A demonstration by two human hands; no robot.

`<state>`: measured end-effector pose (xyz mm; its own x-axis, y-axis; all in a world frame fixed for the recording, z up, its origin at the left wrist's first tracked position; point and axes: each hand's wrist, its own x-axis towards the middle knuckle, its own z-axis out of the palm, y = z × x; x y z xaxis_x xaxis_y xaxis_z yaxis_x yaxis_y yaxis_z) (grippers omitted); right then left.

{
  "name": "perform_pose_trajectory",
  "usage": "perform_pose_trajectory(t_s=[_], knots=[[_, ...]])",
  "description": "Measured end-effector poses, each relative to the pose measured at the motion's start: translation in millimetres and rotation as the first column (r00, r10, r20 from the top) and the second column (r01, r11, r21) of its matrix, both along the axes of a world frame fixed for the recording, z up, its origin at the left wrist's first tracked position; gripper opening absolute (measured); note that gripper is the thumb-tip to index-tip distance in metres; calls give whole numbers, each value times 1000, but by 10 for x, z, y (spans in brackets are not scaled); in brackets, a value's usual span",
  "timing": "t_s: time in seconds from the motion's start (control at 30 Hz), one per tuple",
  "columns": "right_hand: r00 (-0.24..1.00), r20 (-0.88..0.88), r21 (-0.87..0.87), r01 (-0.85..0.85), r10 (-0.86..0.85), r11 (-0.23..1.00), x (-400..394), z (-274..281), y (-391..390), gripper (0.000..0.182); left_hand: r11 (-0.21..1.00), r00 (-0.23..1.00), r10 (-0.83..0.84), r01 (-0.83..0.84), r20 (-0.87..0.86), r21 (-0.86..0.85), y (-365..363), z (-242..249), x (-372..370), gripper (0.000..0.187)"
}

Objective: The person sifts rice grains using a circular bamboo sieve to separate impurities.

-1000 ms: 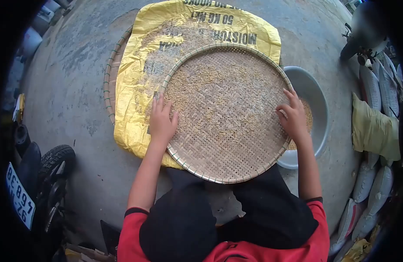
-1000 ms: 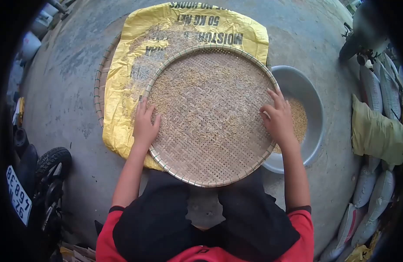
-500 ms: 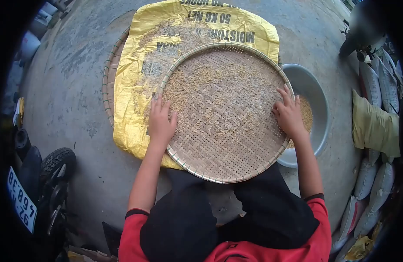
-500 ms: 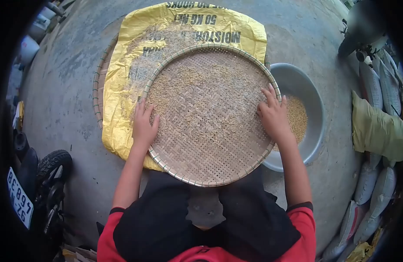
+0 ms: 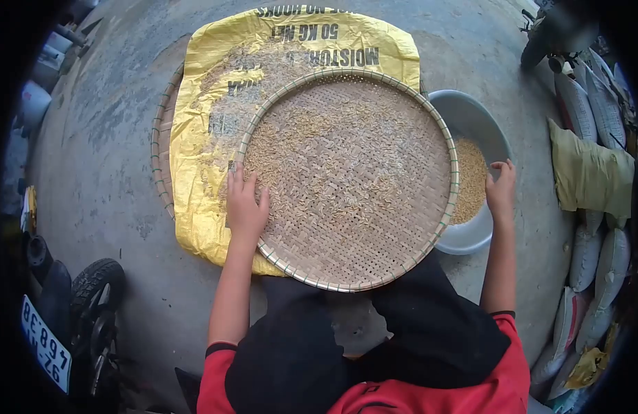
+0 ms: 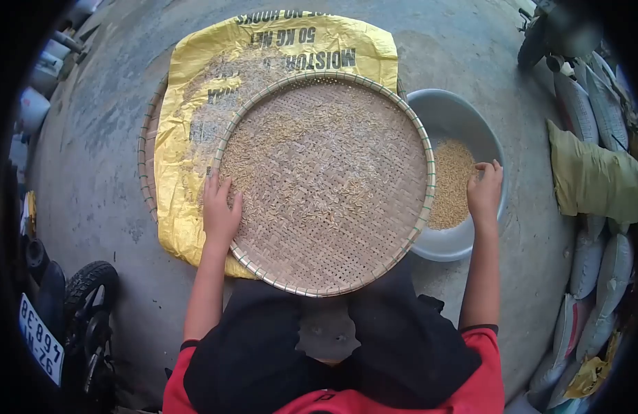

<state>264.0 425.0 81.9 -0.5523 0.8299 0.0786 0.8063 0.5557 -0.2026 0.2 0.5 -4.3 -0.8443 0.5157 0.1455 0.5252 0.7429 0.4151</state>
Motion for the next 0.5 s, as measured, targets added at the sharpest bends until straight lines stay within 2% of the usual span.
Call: perform_pose_trajectory(t_s=[0.07,0.2,0.3,0.37,0.4,0.47,0.5], knots=[[986,-148,47,-67,73,997,-24,-35,-69,23,1000,1000,2,-2,5,-6,-6,7,5,39],[979,-178,-27,-108,102,994,-239,-31,-205,25,1000,1000,3,-3,-1,-10,6,23,14,39],[952,-282,-79,-149,122,986,-416,-15,-323,22,1000,1000,0,0,2,-23,2,17,2,39],[878,-390,12,-295,276,956,-521,-12,-439,19,1000,1000,-3,3,5,-24,-3,16,1,38],[880,-388,12,-293,275,956,-590,-6,-539,19,1000,1000,1,-1,5,-26,0,23,2,38],[761,-347,52,-567,548,822,-753,11,-775,15,1000,1000,7,-7,8,-24,9,10,12,38],[760,-344,53,-571,552,819,-810,13,-874,15,1000,1000,9,-9,8,-19,9,2,11,38]])
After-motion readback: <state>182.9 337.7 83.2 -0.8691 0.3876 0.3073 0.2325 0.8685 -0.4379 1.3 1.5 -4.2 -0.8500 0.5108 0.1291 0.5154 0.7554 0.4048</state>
